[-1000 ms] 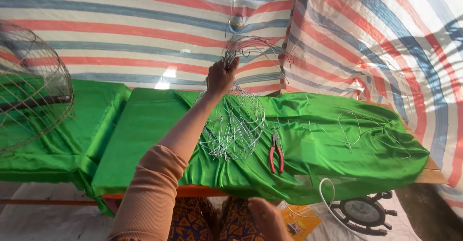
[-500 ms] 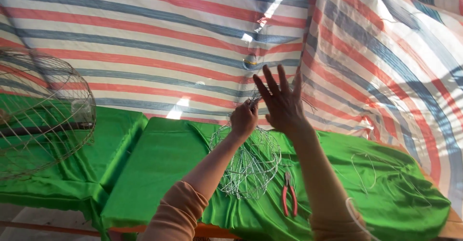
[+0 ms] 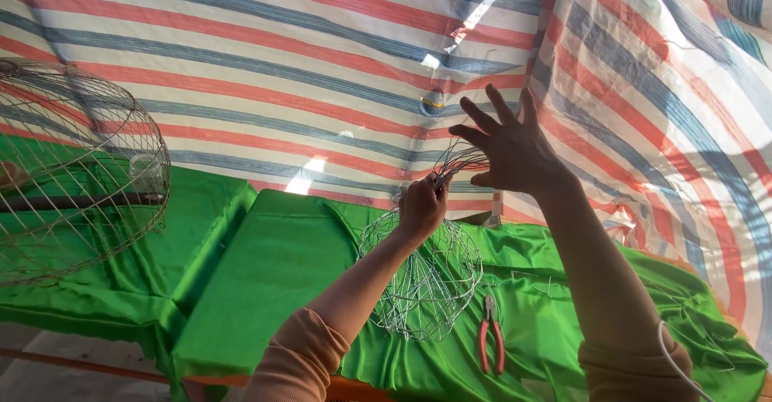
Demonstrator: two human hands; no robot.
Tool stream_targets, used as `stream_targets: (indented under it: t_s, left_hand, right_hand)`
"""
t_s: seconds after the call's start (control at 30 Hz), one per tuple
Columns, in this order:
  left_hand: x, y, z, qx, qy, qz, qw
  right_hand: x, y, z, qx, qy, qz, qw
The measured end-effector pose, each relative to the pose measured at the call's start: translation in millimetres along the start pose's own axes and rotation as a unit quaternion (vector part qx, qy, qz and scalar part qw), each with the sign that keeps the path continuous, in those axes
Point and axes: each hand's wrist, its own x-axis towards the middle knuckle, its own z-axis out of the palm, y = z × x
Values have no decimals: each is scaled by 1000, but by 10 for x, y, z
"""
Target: Manually bending and assembling thin metal wires to create a decorative wire structure.
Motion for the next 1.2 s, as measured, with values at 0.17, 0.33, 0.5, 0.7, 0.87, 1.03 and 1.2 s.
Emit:
stream_targets:
  t_s: [0.17, 0.33, 0.5, 0.7, 0.87, 1.03, 1.2]
  left_hand:
    - [63, -236, 164, -7, 17, 12, 1000]
    - [-6, -206, 93, -42, 19, 9, 999]
    - [35, -258, 232, -38, 12, 4, 999]
    - [-58, -195, 68, -25, 8, -4, 1000]
    - [-18, -174, 108, -26, 23, -9, 999]
    - [-15, -125, 89, -33, 45, -15, 998]
    - [-18, -189, 129, -39, 46, 6, 998]
  right_hand:
    - [-37, 81, 282, 128, 12, 20, 991]
    - [-199, 177, 563, 306, -37, 87, 947]
    - [-277, 133, 484, 174, 7, 109, 979]
    - [-427, 79, 928, 181, -29, 195, 963]
    - [-385, -11, 874, 267, -37, 274, 923]
    - [-369, -79, 1001, 352, -6, 326, 877]
    - [-325, -119, 573, 377, 42, 305, 874]
